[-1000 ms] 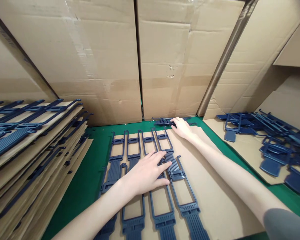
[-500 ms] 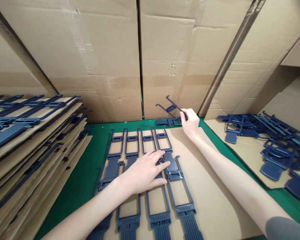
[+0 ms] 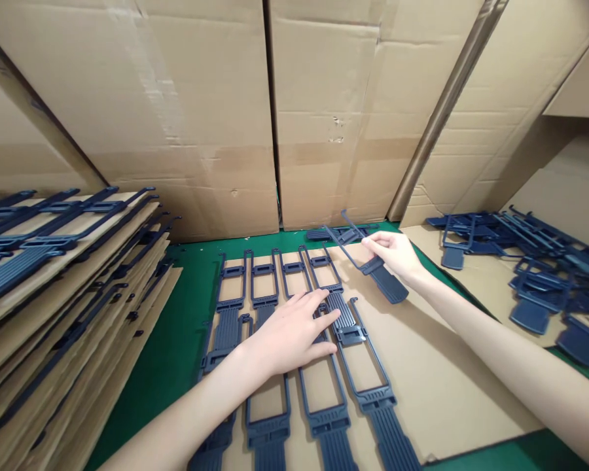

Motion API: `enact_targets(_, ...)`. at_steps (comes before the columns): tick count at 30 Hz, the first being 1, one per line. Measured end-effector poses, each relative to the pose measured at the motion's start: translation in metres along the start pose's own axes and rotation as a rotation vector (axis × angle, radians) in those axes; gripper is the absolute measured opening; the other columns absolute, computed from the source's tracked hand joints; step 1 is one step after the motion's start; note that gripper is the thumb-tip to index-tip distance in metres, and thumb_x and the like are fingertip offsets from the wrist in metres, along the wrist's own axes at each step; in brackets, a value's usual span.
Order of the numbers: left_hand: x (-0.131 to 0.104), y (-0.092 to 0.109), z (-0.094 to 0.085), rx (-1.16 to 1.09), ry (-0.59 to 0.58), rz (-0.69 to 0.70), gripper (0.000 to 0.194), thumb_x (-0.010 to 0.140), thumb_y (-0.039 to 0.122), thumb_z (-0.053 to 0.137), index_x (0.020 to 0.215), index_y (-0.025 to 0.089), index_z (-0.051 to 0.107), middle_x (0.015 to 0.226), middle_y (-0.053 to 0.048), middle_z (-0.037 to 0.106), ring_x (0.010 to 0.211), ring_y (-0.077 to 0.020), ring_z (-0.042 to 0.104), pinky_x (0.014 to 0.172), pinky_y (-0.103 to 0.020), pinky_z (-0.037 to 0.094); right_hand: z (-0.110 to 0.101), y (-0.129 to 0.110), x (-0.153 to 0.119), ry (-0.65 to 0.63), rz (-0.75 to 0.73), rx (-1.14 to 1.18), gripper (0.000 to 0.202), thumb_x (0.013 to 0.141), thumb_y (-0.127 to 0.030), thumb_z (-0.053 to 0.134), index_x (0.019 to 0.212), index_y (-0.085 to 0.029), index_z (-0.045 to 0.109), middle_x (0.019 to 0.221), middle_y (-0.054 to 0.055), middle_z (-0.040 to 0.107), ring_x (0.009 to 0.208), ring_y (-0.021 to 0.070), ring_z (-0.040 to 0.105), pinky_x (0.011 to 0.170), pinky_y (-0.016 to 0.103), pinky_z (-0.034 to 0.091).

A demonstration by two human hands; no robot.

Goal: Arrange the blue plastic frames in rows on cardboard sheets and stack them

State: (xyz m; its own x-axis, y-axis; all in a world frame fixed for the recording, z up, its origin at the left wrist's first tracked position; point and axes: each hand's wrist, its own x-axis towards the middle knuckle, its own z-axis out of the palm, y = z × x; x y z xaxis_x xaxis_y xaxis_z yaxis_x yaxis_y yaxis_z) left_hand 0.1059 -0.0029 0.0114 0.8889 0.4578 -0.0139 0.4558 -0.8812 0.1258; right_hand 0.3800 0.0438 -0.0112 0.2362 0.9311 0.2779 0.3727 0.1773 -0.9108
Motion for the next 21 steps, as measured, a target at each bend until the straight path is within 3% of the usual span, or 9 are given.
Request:
enact_targets(5, 0.0, 0.0, 0.0, 0.006, 0.013, 0.009, 0.052, 0.089, 0.048, 0.054, 0.134, 0.02, 0.052, 0.147, -0.017, 0.036, 0.136, -0.0321, 0.034, 0.109, -0.048, 0.032, -0.005, 0.02, -0.022, 0.006, 0.101, -0.241, 0.044, 0.073, -0.058, 0.061, 0.066, -0.014, 0.063, 0.053, 0.004, 0.06, 0.048, 0.015, 0.052, 0.045, 0.026, 0.036)
enact_targets(11, 0.001, 0.001, -0.001, 0.015, 0.008, 0.006, 0.053, 0.09, 0.047, 0.053, 0.134, 0.02, 0.051, 0.148, -0.018, 0.035, 0.137, -0.032, 0.032, 0.109, -0.049, 0.031, -0.007, 0.027, -0.025, 0.016, -0.091, -0.589, 0.03, 0.082, -0.043, 0.055, 0.082, -0.016, 0.068, 0.056, 0.002, 0.062, 0.054, 0.0175, 0.057, 0.053, 0.027, 0.04)
enact_targets(16, 0.001, 0.001, -0.001, 0.018, -0.015, 0.016, 0.053, 0.09, 0.048, 0.052, 0.136, 0.02, 0.05, 0.148, -0.019, 0.034, 0.138, -0.0312, 0.03, 0.11, -0.048, 0.031, -0.008, 0.032, -0.026, 0.016, -0.146, -0.569, 0.022, 0.08, -0.034, 0.057, 0.089, -0.017, 0.067, 0.057, 0.0, 0.061, 0.055, 0.0174, 0.058, 0.054, 0.027, 0.042)
enact_targets(21, 0.002, 0.0, 0.0, 0.015, -0.003, 0.016, 0.053, 0.09, 0.048, 0.053, 0.135, 0.02, 0.05, 0.149, -0.017, 0.034, 0.138, -0.0311, 0.03, 0.109, -0.048, 0.031, -0.011, 0.025, -0.026, 0.106, -0.11, -0.269, 0.031, 0.076, -0.041, 0.065, 0.095, -0.016, 0.066, 0.063, -0.001, 0.058, 0.056, 0.0144, 0.055, 0.054, 0.027, 0.045)
